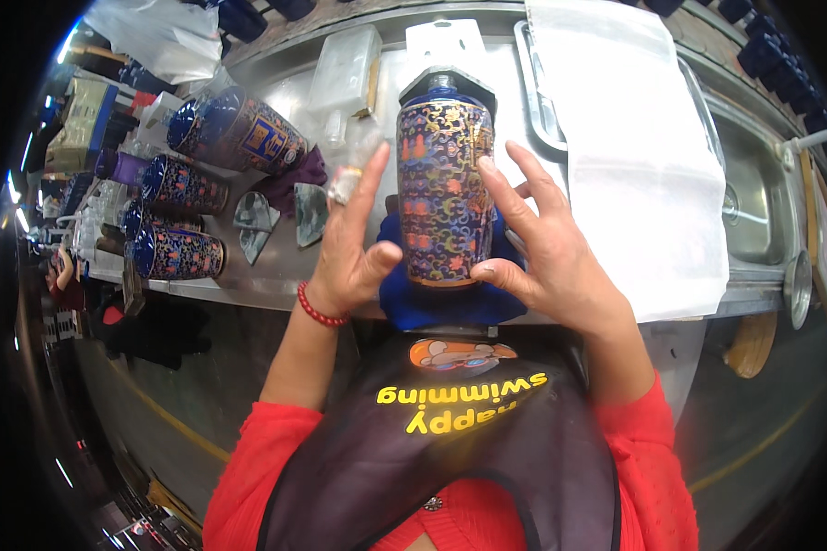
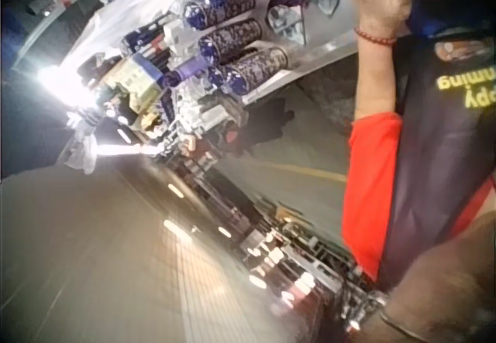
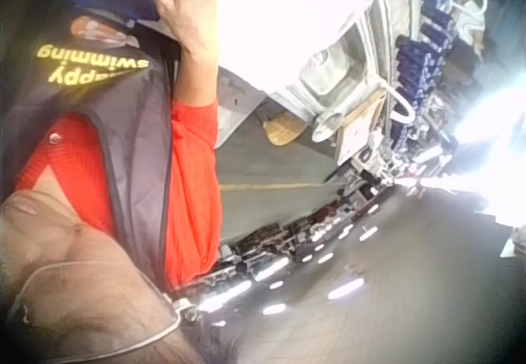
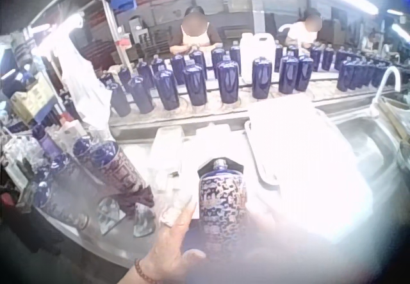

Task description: The person applies decorative stickers to blue cylindrical containers. They pick up a sticker, align it on the container, press it down, and smooth it with their fingers. The person repeats this process on multiple containers, occasionally rinsing a container in a sink before applying a new sticker.

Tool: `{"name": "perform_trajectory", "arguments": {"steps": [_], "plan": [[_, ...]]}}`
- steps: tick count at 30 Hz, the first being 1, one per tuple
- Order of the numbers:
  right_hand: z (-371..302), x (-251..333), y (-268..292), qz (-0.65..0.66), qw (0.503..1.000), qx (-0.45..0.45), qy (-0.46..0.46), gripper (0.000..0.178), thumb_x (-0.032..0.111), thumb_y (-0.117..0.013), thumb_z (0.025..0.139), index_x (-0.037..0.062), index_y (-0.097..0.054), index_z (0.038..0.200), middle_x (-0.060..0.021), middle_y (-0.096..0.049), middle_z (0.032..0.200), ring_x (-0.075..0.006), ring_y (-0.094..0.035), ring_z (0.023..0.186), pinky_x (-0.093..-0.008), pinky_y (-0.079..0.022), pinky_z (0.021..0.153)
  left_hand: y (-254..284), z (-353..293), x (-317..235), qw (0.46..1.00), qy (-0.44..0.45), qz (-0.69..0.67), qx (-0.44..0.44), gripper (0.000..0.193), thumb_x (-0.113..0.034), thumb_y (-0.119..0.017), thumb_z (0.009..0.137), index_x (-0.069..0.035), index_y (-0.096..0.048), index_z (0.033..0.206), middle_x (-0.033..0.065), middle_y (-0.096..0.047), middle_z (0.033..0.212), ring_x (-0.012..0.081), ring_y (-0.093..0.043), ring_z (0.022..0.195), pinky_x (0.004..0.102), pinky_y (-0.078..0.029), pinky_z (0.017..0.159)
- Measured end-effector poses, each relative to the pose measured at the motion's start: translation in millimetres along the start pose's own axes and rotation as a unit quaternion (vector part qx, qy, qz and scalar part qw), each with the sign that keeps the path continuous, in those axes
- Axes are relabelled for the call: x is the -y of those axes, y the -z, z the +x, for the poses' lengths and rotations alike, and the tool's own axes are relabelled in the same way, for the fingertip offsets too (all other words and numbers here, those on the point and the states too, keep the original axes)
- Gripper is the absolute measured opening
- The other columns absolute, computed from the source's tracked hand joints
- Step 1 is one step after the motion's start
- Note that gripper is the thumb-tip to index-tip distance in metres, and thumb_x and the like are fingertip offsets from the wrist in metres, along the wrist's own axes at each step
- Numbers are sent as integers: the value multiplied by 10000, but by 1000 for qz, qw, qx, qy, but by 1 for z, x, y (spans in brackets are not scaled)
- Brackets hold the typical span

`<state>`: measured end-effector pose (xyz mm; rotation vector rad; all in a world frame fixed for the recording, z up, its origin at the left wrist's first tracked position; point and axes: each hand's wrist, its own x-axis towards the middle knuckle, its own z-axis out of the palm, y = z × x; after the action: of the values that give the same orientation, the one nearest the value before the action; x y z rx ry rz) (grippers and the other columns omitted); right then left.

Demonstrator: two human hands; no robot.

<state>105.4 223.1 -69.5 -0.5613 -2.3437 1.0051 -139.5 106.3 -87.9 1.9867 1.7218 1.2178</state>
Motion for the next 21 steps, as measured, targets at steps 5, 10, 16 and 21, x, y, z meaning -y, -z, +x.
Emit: {"name": "perform_trajectory", "arguments": {"steps": [5,10,16,21], "plan": [[-12,31,-2,-131,991,17,3,675,292,-814,825,130,-589,1440,-272,-315,1585,-378,-528,1132,-477,-476,1001,-14,-54,-14,999,14,12,-34,926,-731,-422,971,23,-468,1505,262,-461,1535,410,-424,1414,562,-104,1219],[-29,45,-10,-157,986,46,29,654,245,-835,779,185,-636,1399,-274,-320,1587,-436,-473,1312,-502,-451,1056,-29,-83,-26,998,1,47,-41,794,-689,-458,979,-49,-594,1429,211,-603,1412,366,-474,1358,601,-118,1206],[-36,48,-17,-188,980,51,38,681,166,-845,743,198,-643,1392,-264,-329,1586,-446,-427,1387,-518,-400,1115,-33,-86,-25,993,-37,90,-60,710,-650,-514,973,-88,-644,1388,183,-638,1362,326,-505,1328,612,-134,1195],[-35,53,-19,-201,978,47,35,706,142,-855,717,195,-643,1387,-258,-328,1590,-445,-426,1389,-517,-402,1110,-31,-84,-26,991,-47,103,-69,619,-601,-537,985,-127,-679,1356,158,-644,1353,301,-512,1323,608,-148,1192]]}}
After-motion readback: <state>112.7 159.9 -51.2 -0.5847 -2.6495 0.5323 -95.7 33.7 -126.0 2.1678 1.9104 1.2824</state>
